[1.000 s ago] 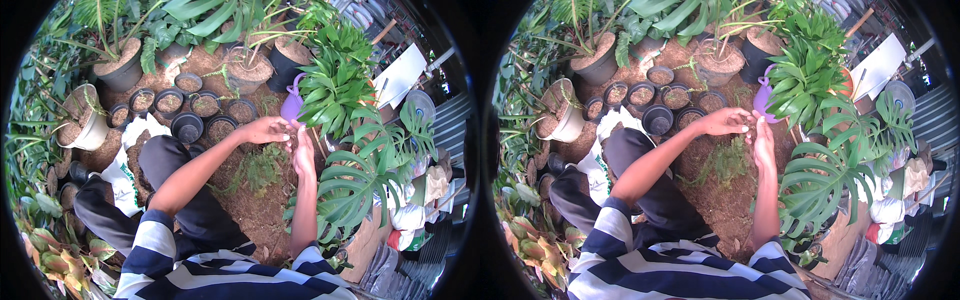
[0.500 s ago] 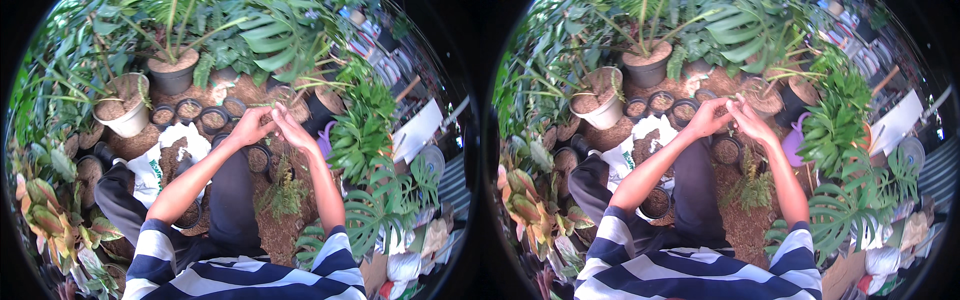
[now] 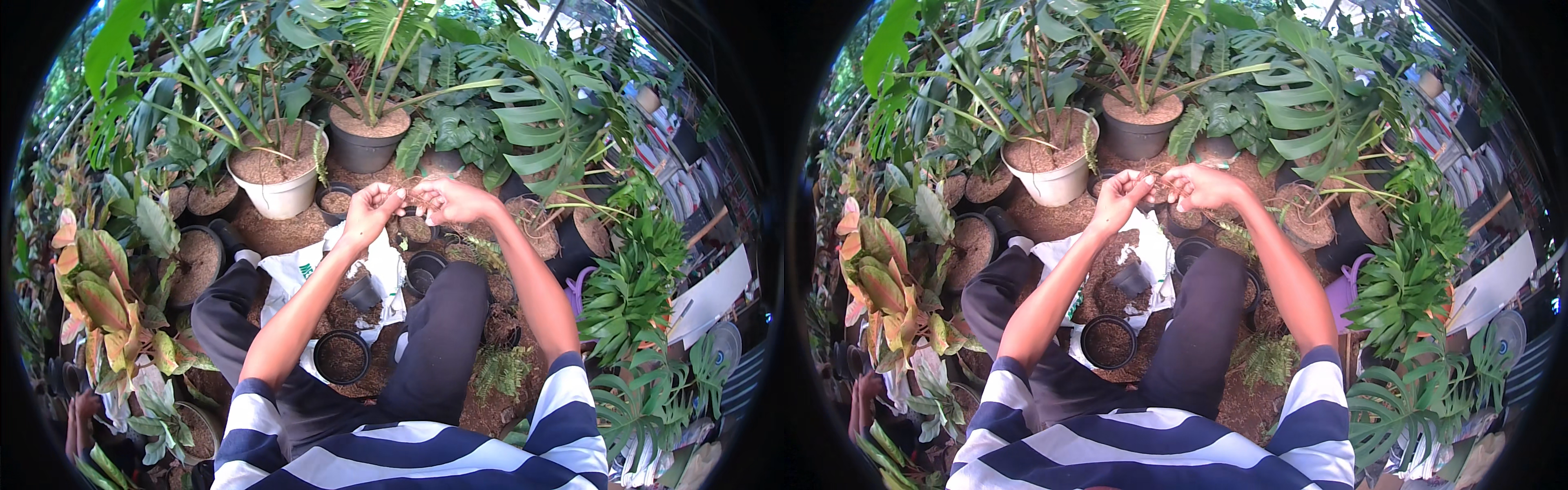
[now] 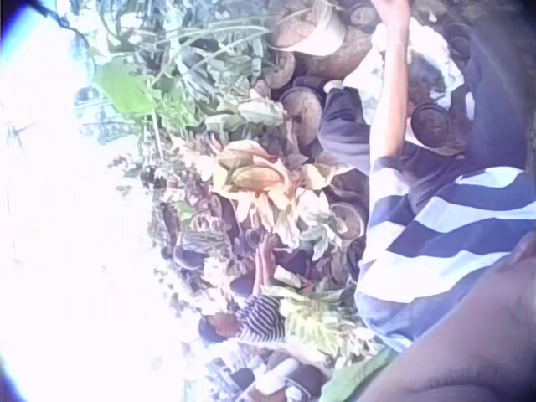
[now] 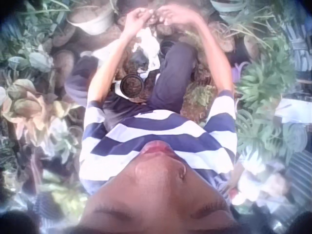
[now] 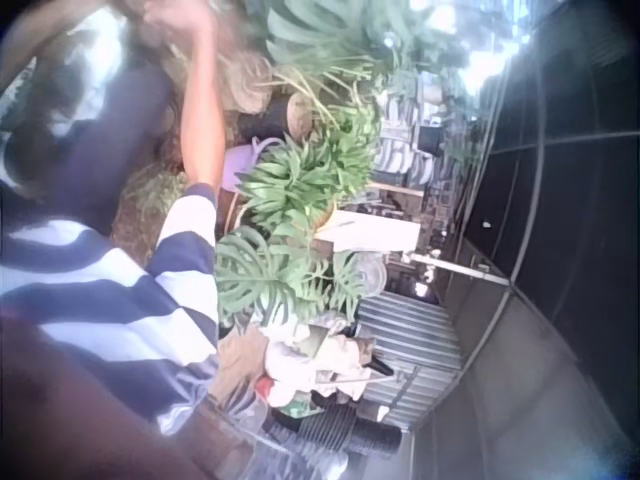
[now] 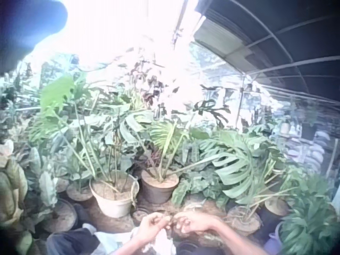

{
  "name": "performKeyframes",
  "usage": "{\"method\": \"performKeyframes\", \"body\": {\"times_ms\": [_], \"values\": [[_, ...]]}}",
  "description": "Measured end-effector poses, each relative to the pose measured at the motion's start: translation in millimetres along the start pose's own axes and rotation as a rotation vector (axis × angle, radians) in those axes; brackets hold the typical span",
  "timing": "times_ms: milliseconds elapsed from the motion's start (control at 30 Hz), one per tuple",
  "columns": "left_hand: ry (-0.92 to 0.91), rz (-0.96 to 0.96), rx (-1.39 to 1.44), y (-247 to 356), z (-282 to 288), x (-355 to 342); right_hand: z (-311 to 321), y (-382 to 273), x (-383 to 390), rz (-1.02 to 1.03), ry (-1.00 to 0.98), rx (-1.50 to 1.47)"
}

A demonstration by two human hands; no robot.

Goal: The person fills a small black plastic pot with soil from a bag using their hands, then picks up a plant cutting with roots.

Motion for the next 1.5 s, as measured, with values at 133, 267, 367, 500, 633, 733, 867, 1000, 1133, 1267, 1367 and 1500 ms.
{"method": "performKeyframes", "body": {"times_ms": [133,267,367,500,633,733,867,1000,1133,1267,1367,1500], "values": [[0.017,0.008,-0.061,-7,37,8,-21,-14,-27,-0.040,-0.129,0.062],[0.037,-0.124,-0.330,-8,52,24,-43,-9,-46,-0.072,-0.231,0.238],[0.060,-0.323,-0.567,-11,60,36,-63,-7,-56,-0.052,-0.287,0.434],[0.030,-0.135,-0.412,-31,69,45,-82,-5,-66,-0.020,-0.363,0.514],[0.056,-0.007,0.064,-91,96,48,-84,2,-73,-0.002,-0.411,0.428],[0.168,0.159,0.181,-109,107,69,-77,12,-67,-0.047,-0.402,0.249],[0.231,0.226,0.198,-125,121,77,-76,37,-67,-0.165,-0.401,-0.008],[0.248,0.254,0.273,-137,121,74,-74,57,-69,-0.168,-0.386,-0.112],[0.266,0.279,0.282,-143,125,70,-66,42,-69,-0.216,-0.386,-0.310],[0.280,0.281,0.343,-147,128,69,-53,41,-62,-0.178,-0.420,-0.319],[0.323,0.282,0.404,-147,136,67,-51,33,-55,-0.157,-0.449,-0.129],[0.357,0.283,0.435,-145,145,62,-49,60,-48,-0.225,-0.469,-0.042]]}}
Point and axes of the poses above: each hand's wrist, its own x-axis away from the middle knuckle, its own z-axis out of the back of the hand, y = z × x, the point moved 1 cm from there along -x, towards the middle knuckle, and after that the axes turned 9 degrees about y, right-handed, at the moved point
